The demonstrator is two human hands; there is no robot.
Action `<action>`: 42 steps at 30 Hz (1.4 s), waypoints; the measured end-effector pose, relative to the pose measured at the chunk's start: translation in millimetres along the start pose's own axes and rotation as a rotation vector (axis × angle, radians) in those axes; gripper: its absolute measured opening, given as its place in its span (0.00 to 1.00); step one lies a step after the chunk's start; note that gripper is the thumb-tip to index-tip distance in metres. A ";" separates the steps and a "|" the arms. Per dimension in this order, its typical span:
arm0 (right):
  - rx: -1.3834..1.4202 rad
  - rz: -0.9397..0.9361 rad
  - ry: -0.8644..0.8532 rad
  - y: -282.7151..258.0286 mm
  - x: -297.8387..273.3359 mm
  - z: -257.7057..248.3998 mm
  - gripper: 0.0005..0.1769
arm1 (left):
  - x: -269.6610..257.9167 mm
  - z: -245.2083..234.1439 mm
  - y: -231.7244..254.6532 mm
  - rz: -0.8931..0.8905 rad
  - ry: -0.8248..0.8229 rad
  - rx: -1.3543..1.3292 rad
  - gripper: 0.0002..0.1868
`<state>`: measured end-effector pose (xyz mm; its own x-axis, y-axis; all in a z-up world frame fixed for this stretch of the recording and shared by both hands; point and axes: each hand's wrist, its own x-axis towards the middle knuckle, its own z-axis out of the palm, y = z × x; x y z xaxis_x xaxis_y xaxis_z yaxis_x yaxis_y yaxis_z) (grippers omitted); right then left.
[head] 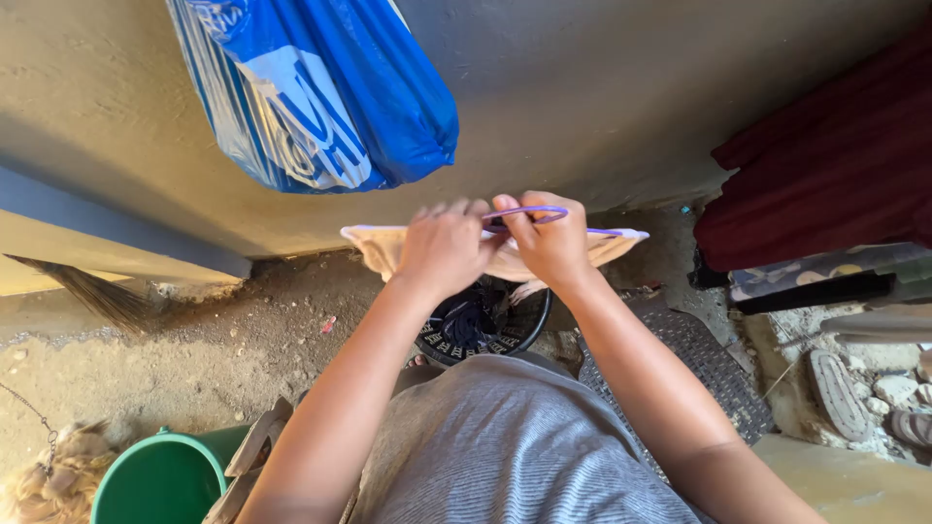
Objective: Hanging wet laundry items onto hangers and placing them on a drying rack.
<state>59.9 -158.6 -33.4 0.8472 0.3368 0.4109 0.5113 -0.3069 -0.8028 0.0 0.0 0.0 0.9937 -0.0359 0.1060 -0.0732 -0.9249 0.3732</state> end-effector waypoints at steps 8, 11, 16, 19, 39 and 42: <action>-0.025 -0.274 -0.221 9.4 10.4 -61.9 0.26 | 0.4 9.6 -27.6 -0.038 -0.012 -0.022 0.12; -0.301 -0.342 -0.147 54.5 0.0 -76.1 0.35 | -0.7 2.6 -32.9 -0.111 0.018 -0.029 0.14; -0.319 0.212 -0.118 152.3 -33.5 -65.4 0.15 | -5.5 -16.0 -26.5 -0.191 0.024 -0.105 0.19; -0.357 0.240 -0.166 160.9 -33.5 -68.1 0.11 | -10.3 -28.5 -24.8 -0.206 0.010 -0.137 0.20; 0.249 0.351 -0.129 118.9 -21.8 -140.4 0.09 | -32.3 -18.2 -77.1 -0.195 0.367 0.160 0.27; -0.096 0.019 -0.525 45.3 -15.4 -132.1 0.13 | -30.0 -19.2 -75.3 -0.161 0.468 -0.095 0.28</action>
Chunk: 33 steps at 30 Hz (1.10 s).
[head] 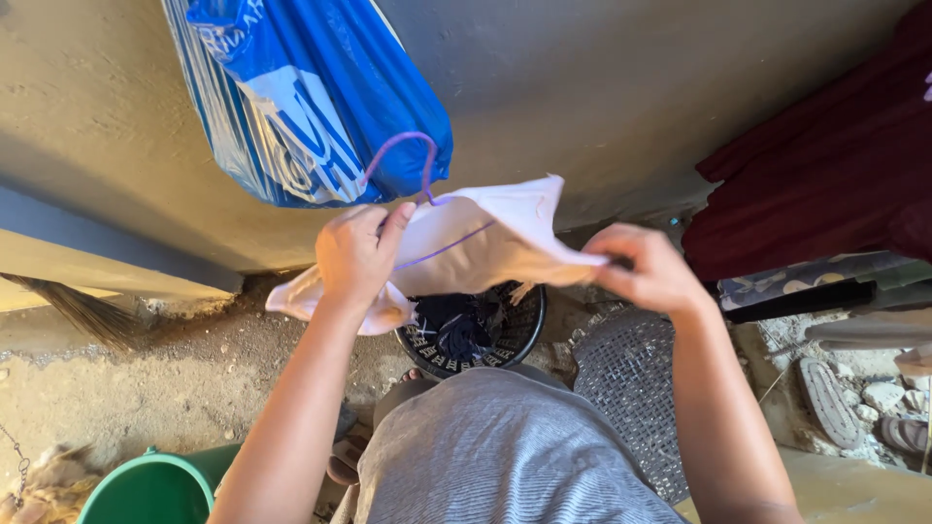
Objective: Hanging wet laundry items onto hangers and placing them on a drying rack.
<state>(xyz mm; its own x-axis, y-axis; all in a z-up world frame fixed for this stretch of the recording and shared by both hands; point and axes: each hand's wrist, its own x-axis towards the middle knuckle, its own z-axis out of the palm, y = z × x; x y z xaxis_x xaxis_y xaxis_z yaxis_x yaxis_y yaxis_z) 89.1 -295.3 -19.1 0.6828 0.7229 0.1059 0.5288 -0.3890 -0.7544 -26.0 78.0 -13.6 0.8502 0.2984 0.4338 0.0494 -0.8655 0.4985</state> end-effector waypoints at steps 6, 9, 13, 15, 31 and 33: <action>-0.173 -0.034 0.300 -27.3 10.1 1.7 0.23 | -3.9 -0.9 24.8 0.114 -0.016 -0.276 0.22; -0.336 -0.316 0.193 -53.0 26.9 4.0 0.28 | -0.4 -0.9 40.0 -0.002 -0.105 -0.330 0.20; -0.238 -0.136 0.080 -1.2 26.5 47.7 0.11 | 3.9 -6.4 36.5 0.066 -0.185 -0.368 0.19; 0.198 0.008 0.184 12.4 26.8 57.2 0.08 | 4.1 -12.6 30.9 0.275 -0.148 -0.428 0.20; 0.385 0.113 0.356 18.7 18.7 29.2 0.07 | -20.6 1.5 -22.0 0.219 0.037 -0.209 0.11; 0.393 0.078 0.367 19.5 17.7 27.5 0.07 | -17.9 -5.9 -14.0 0.287 0.133 -0.178 0.10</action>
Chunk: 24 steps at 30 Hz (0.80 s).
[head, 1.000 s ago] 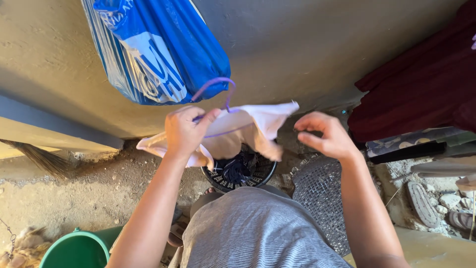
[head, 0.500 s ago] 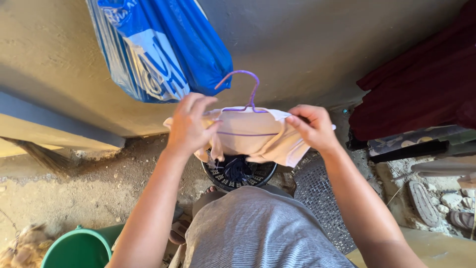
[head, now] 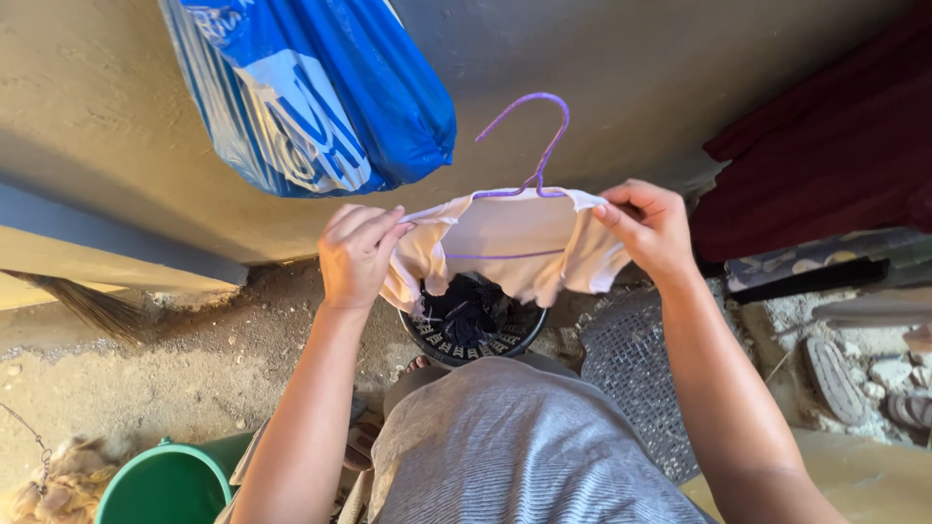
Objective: Hanging wet laundry items onto hangers and placing them on a drying rack.
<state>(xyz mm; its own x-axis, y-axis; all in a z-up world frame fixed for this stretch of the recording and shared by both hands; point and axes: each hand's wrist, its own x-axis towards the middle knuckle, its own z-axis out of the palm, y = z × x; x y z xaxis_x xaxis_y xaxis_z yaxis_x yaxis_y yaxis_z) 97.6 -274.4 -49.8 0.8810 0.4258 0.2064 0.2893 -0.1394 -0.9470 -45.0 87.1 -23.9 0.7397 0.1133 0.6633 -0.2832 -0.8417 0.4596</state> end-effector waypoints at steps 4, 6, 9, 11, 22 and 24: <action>0.105 0.004 -0.002 -5.4 -4.7 2.6 0.06 | 7.6 -4.2 13.2 -0.020 -0.052 0.041 0.09; 0.091 0.026 -0.028 -12.0 -8.0 8.5 0.05 | 24.9 -14.4 35.0 0.148 -0.207 0.025 0.27; 0.070 0.037 -0.026 -13.6 -8.4 21.3 0.06 | 41.3 -9.4 72.8 0.182 -0.257 -0.102 0.29; 0.024 0.034 -0.009 -1.8 -14.3 23.1 0.06 | 24.0 20.9 61.8 0.077 -0.263 -0.132 0.18; -0.141 0.085 0.085 -65.2 -63.8 -120.3 0.22 | 107.3 54.9 126.8 0.183 -0.012 -0.317 0.12; -0.062 0.083 0.186 -55.1 -97.1 -171.8 0.27 | 132.2 55.5 148.4 0.209 0.038 -0.383 0.12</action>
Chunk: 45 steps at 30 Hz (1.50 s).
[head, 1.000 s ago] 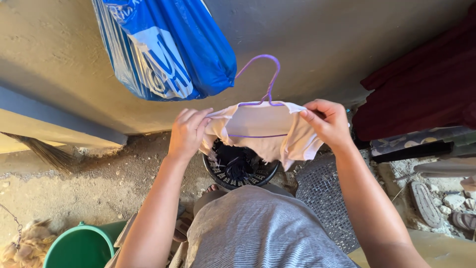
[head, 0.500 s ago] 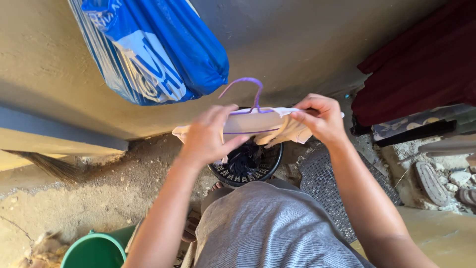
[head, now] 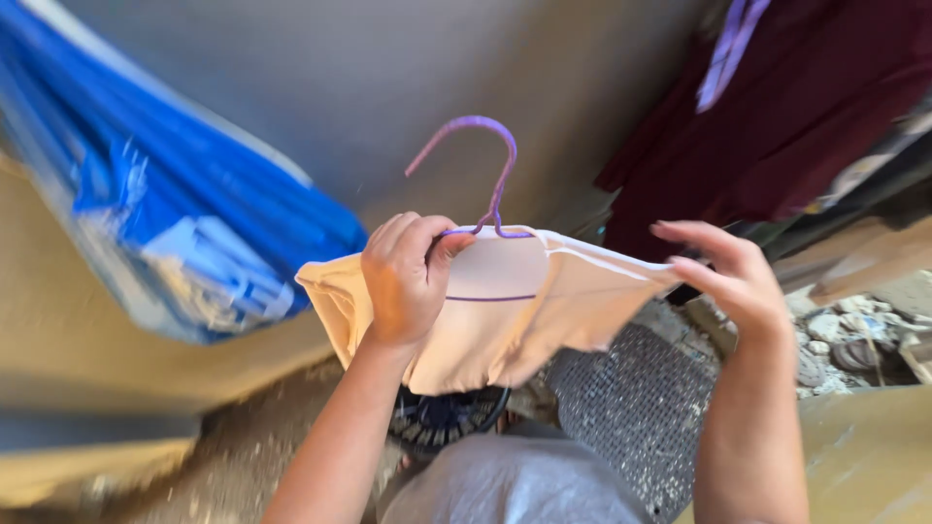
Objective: Hanging wet laundry items onto hangers and placing them on a drying rack.
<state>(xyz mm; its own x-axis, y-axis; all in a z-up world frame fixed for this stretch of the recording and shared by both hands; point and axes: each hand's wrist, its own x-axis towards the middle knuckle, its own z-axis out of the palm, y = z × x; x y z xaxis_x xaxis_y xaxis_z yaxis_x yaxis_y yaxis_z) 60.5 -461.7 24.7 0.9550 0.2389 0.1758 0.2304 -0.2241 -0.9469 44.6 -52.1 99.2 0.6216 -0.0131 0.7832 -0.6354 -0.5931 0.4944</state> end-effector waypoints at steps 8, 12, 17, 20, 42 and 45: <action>0.845 -0.383 0.080 4.5 -59.9 -36.3 0.44 | 85.8 85.1 51.8 0.137 -0.009 -0.266 0.11; 0.867 -0.584 0.256 27.9 -89.2 -100.5 0.28 | 120.9 126.3 84.3 0.138 -0.073 -0.344 0.12; 0.547 -0.723 0.557 14.0 -128.4 -188.0 0.03 | 153.9 183.3 112.6 0.132 -0.200 -0.487 0.19; 0.429 -0.757 0.627 -9.3 -147.2 -231.9 0.07 | 173.5 212.6 115.4 0.152 -0.316 -0.537 0.30; 0.308 -0.641 0.793 -141.2 26.6 -236.5 0.11 | 194.6 299.1 80.8 0.011 -0.834 -0.448 0.50; 0.222 -0.572 0.801 -166.9 75.0 -210.0 0.10 | 189.9 289.3 72.9 -0.024 -0.838 -0.435 0.50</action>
<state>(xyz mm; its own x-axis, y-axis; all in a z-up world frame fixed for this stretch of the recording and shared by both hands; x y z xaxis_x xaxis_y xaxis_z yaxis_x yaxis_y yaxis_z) 132.8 -604.8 252.4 0.5748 -0.4676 0.6715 0.7314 -0.0744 -0.6779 248.8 -330.8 174.9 0.6558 -0.6798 0.3282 -0.6281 -0.2502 0.7368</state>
